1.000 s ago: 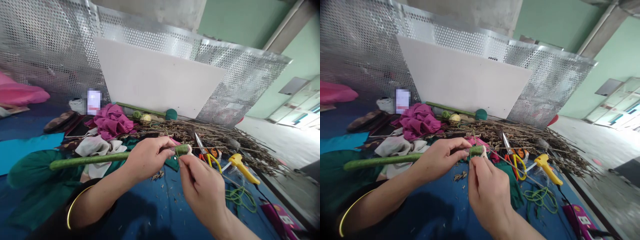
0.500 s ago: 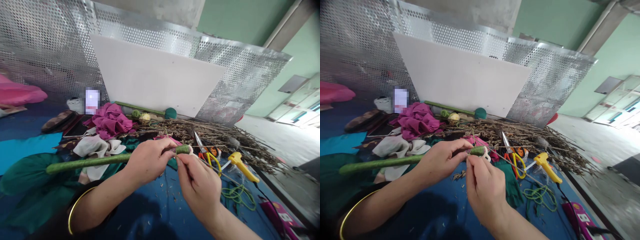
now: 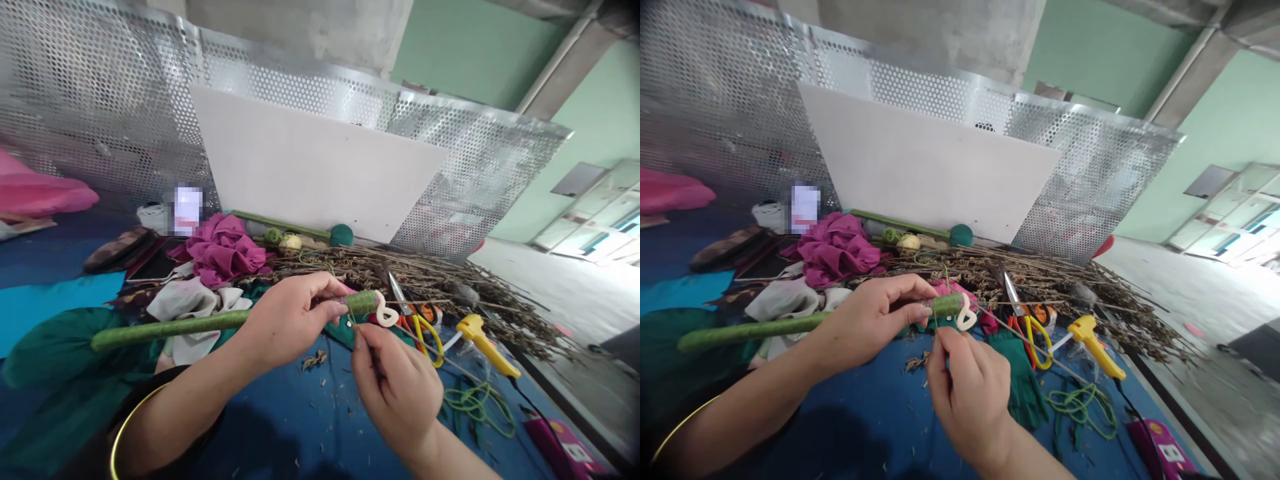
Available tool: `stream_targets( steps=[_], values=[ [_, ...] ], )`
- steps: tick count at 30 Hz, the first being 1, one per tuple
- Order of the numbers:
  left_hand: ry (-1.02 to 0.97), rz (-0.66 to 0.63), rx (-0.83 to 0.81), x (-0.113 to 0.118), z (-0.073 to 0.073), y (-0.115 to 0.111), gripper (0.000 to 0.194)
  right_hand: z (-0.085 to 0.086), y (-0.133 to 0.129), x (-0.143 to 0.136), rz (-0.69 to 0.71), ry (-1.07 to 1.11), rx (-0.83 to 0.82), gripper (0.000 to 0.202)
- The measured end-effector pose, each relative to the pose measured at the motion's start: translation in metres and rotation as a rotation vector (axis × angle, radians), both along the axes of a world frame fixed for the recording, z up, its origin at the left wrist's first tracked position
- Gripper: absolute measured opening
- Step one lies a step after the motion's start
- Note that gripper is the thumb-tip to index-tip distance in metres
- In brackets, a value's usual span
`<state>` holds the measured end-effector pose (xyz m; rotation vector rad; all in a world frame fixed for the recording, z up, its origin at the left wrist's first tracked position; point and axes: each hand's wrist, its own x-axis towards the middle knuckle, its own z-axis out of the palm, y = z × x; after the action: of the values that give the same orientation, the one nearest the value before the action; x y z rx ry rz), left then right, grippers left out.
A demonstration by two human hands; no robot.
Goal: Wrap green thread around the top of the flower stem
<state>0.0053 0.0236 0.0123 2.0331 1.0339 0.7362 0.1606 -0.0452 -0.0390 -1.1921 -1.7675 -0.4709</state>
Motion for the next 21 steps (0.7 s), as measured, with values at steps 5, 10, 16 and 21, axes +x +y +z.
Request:
stream_targets(
  steps=[5,10,16,21],
  values=[
    [-0.012,0.003,-0.029,-0.001,0.003,-0.001,0.017,-0.011,0.004,-0.003,0.126,0.302,-0.149,0.013],
    [-0.100,-0.047,-0.094,-0.003,0.007,-0.001,0.014,-0.013,0.012,-0.007,0.344,0.766,-0.382,0.018],
    [-0.172,-0.142,-0.153,-0.003,0.005,0.001,0.015,-0.021,0.027,0.000,0.605,1.153,-0.618,0.017],
    [-0.093,-0.148,-0.165,0.001,0.001,0.001,0.012,-0.029,0.039,0.013,0.658,1.116,-0.754,0.025]
  ],
)
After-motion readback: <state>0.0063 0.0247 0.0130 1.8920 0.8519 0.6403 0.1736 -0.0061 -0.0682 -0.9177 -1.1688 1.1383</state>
